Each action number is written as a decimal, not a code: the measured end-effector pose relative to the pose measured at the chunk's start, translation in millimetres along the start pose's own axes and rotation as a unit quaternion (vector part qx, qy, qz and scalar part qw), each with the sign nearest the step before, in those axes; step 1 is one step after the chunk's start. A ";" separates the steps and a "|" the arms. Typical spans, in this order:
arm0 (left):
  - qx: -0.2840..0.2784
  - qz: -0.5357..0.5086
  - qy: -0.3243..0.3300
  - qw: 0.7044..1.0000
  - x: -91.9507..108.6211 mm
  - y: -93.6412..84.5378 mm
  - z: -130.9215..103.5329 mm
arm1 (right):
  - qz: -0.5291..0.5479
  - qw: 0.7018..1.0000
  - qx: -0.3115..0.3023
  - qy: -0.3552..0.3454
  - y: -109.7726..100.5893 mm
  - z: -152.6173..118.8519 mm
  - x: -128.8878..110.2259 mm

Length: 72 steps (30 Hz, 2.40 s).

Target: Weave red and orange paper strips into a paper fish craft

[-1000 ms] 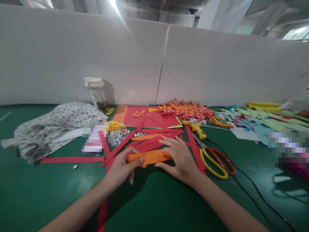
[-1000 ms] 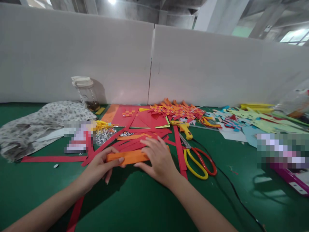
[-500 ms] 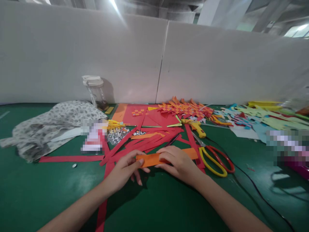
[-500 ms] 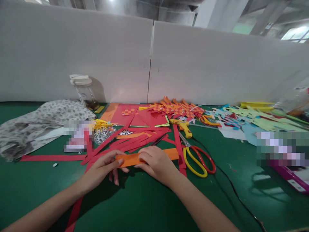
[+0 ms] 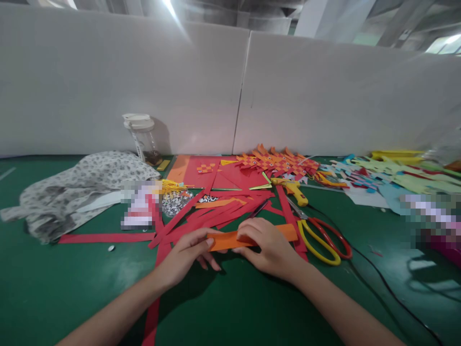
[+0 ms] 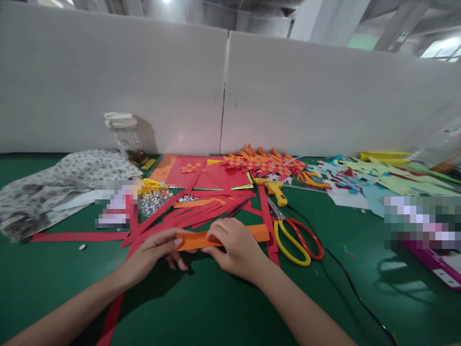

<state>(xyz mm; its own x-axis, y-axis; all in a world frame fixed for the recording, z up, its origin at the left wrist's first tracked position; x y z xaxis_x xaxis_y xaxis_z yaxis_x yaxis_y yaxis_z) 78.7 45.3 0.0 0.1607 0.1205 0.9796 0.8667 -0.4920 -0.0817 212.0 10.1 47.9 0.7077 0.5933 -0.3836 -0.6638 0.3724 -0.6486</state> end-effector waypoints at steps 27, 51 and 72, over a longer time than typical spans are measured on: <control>0.066 0.060 0.057 0.994 3.6 -2.6 0.5 | -0.030 0.995 -0.016 0.094 6.0 -0.7 5.6; 0.103 0.197 0.164 0.961 21.0 -0.9 -11.4 | 0.029 0.999 0.006 -0.012 6.6 -1.7 -15.8; 0.111 0.525 0.351 0.768 30.2 5.4 -18.3 | -0.046 0.995 0.016 -0.085 4.0 1.8 -23.4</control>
<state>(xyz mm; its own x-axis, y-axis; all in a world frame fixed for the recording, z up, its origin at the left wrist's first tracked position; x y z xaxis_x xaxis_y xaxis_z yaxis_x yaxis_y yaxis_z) 79.6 30.6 32.5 0.5988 -0.7742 0.2050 0.5056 0.1669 -0.8465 192.4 -1.1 55.4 0.7162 0.6668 -0.2060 -0.6080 0.4512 -0.6533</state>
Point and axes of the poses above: each hand's wrist, its own z-axis towards the middle knuckle, its own y-axis out of the palm, x = y × z, the point moved 8 cm from there along z, towards the middle knuckle, and after that the axes turned 13 degrees about x, right-handed, at the moved point
